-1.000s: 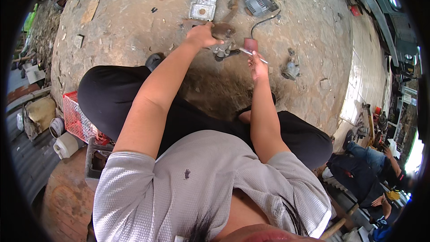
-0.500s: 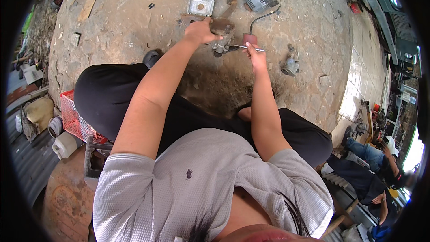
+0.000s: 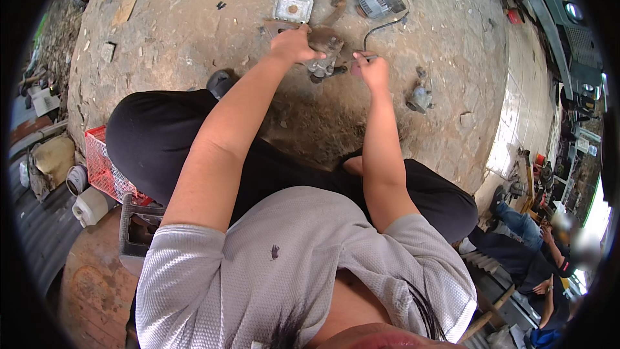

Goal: The person sits on the ground and uses a screwdriver to loosen and remove bolts from a mechanical part. They then use a sanding block to clean the surface of the part.

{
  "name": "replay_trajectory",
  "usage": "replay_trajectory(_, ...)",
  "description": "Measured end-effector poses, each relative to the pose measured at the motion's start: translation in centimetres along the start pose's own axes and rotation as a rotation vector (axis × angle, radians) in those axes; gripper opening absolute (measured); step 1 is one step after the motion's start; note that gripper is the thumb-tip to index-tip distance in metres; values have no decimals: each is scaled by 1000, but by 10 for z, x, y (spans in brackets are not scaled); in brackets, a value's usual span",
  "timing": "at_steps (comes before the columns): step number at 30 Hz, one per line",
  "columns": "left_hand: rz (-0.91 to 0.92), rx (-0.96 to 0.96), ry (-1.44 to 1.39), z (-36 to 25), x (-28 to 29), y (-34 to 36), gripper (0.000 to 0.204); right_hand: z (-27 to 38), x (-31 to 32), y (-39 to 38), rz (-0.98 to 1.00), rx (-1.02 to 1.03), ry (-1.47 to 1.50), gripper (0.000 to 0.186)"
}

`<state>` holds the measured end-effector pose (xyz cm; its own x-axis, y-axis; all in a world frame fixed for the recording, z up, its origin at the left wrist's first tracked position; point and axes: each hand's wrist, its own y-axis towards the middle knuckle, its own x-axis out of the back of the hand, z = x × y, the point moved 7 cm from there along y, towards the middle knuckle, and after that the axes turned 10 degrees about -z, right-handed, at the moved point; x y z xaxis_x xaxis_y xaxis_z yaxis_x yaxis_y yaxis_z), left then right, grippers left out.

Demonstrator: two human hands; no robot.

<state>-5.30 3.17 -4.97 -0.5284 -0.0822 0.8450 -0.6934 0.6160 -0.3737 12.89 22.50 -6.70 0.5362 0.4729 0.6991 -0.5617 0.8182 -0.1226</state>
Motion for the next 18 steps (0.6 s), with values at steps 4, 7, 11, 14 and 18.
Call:
replay_trajectory(4, 30, -4, -15, -1, -5, 1, 114, -27, -11, 1, 160, -116, 349, 28)
replay_trajectory(7, 43, -3, -9, -1, 1, 3, 112, -5, -21, -1, 220, -65, 265, 25)
replay_trajectory(11, 37, 26, 18, -2, 5, 1, 107, 25, -33, -4, 258, 217, -12, 26)
replay_trajectory(14, 34, 2, -12, -3, 2, 3, 111, 0, -30, 12, 148, 54, 12, 26)
replay_trajectory(18, 28, 10, -27, -1, 4, -1, 106, -21, -7, 12, -9, 25, -98, 27)
